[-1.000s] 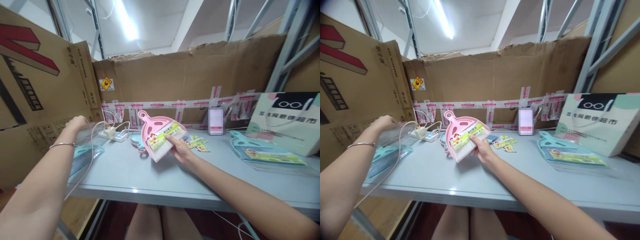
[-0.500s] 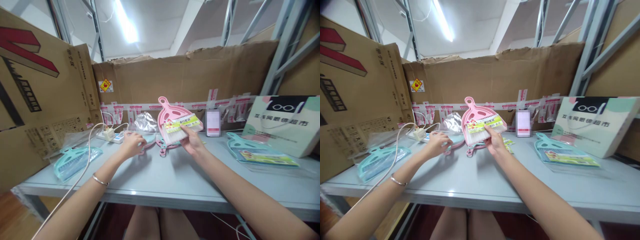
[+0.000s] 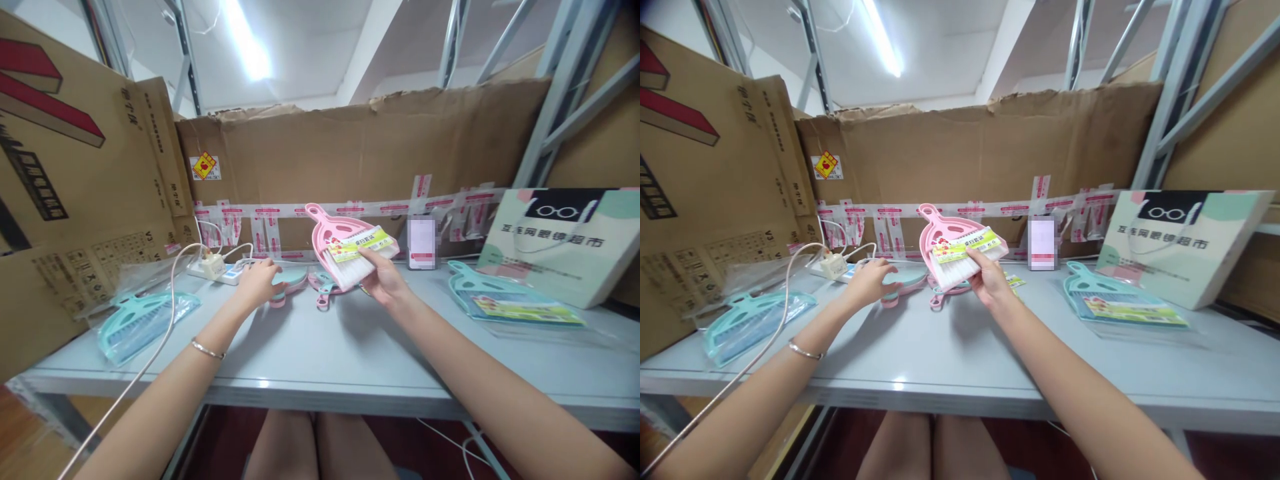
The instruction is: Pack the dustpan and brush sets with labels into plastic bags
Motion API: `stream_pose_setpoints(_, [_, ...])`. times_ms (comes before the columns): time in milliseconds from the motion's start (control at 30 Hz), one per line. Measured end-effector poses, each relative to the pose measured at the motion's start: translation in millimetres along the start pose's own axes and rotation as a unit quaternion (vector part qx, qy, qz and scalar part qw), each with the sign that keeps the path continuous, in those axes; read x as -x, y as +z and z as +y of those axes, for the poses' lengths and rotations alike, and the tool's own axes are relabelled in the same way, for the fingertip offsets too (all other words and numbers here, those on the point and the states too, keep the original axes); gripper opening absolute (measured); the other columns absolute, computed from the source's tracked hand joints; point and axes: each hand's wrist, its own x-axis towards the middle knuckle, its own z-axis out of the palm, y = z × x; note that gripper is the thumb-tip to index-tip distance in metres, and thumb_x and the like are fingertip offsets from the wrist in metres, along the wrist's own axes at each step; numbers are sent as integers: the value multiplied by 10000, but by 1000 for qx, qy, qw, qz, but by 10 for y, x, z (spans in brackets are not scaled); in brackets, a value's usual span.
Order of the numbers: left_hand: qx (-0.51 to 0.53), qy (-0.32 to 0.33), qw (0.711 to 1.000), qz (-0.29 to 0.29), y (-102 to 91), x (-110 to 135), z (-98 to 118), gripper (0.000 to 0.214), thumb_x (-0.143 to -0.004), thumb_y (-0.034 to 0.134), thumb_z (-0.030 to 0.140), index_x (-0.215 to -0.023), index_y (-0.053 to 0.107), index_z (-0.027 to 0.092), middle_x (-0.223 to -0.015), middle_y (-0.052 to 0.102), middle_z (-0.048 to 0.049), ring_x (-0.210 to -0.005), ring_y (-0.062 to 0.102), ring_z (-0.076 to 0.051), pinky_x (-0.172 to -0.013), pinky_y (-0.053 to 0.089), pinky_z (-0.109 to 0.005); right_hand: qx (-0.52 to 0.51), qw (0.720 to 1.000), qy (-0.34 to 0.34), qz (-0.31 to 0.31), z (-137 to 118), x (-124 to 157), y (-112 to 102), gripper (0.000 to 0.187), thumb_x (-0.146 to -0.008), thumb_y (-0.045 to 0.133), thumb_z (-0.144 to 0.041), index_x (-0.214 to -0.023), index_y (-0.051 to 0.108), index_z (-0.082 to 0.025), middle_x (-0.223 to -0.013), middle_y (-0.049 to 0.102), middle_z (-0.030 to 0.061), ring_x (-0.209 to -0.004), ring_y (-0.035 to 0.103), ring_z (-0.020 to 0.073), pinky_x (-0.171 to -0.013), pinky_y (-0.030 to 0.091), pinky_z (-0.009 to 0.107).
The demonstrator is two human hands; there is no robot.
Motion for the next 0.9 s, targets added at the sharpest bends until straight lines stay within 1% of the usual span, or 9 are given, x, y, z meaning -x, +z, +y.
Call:
stream_pose_setpoints(133, [-43,0,999,-15,38,-191,-36,348,-752,622,352,-1053,636,180,-1136,594,-141,-1042,562,-318,-812,432,-396,31,999,12,-26,4,61,31,327,-674,673,-126,-993,625,-182,-946,728,35,-858,684,186,-750,572,296])
stream_pose_setpoints(200, [-42,-5,999,-31,71,-264,-34,274,-738,622,290,-987,665,184,-1087,625,-133,-1003,588,-306,-782,439,-367,38,999,17,-34,-2,100,57,321,-677,672,-130,-991,625,-180,-948,727,38,-857,684,189,-753,571,302])
stream_pose_setpoints(300, [-38,-20,998,-36,112,-301,12,188,-776,514,187,-843,690,176,-930,673,-124,-884,631,-267,-707,438,-324,38,998,29,-33,-11,187,84,341,-677,676,-131,-1008,617,-187,-949,726,34,-880,680,191,-773,566,311])
stream_pose_setpoints(400, [-31,-37,999,17,90,-252,79,258,-817,411,162,-834,668,175,-900,672,-120,-862,628,-250,-668,428,-310,45,998,44,-13,6,355,66,378,-669,695,-147,-1036,609,-188,-971,721,42,-895,677,210,-767,570,335])
stream_pose_setpoints(500, [-17,-51,995,83,7,-163,150,243,-831,395,173,-826,637,179,-885,655,-105,-852,619,-238,-648,419,-298,49,997,48,28,64,625,1,426,-636,731,-156,-1042,609,-199,-991,718,40,-864,684,214,-724,581,324])
stream_pose_setpoints(600, [-1,-42,995,94,-80,-64,242,209,-826,413,173,-785,618,175,-860,642,-95,-810,611,-221,-646,410,-291,52,993,75,76,145,935,-79,430,-610,763,-184,-1016,622,-193,-956,725,47,-831,691,221,-692,588,318])
stream_pose_setpoints(700, [21,-35,994,105,-144,47,340,179,-812,438,167,-744,604,177,-809,644,-79,-762,598,-209,-627,396,-288,61,987,109,97,206,1175,-144,426,-592,786,-222,-990,640,-174,-927,728,68,-828,692,240,-703,590,341])
stream_pose_setpoints(800, [50,-37,988,139,-185,150,398,167,-814,453,167,-724,593,184,-737,638,-51,-709,582,-189,-604,381,-278,65,987,102,102,226,1281,-185,431,-574,801,-239,-973,651,-174,-926,728,72,-847,690,248,-734,585,360])
stream_pose_setpoints(900, [77,-24,979,187,-217,205,427,155,-834,463,183,-748,592,186,-729,625,-34,-681,568,-167,-605,381,-265,72,987,105,101,224,1281,-200,440,-574,804,-248,-982,655,-173,-931,727,73,-871,686,248,-754,580,364])
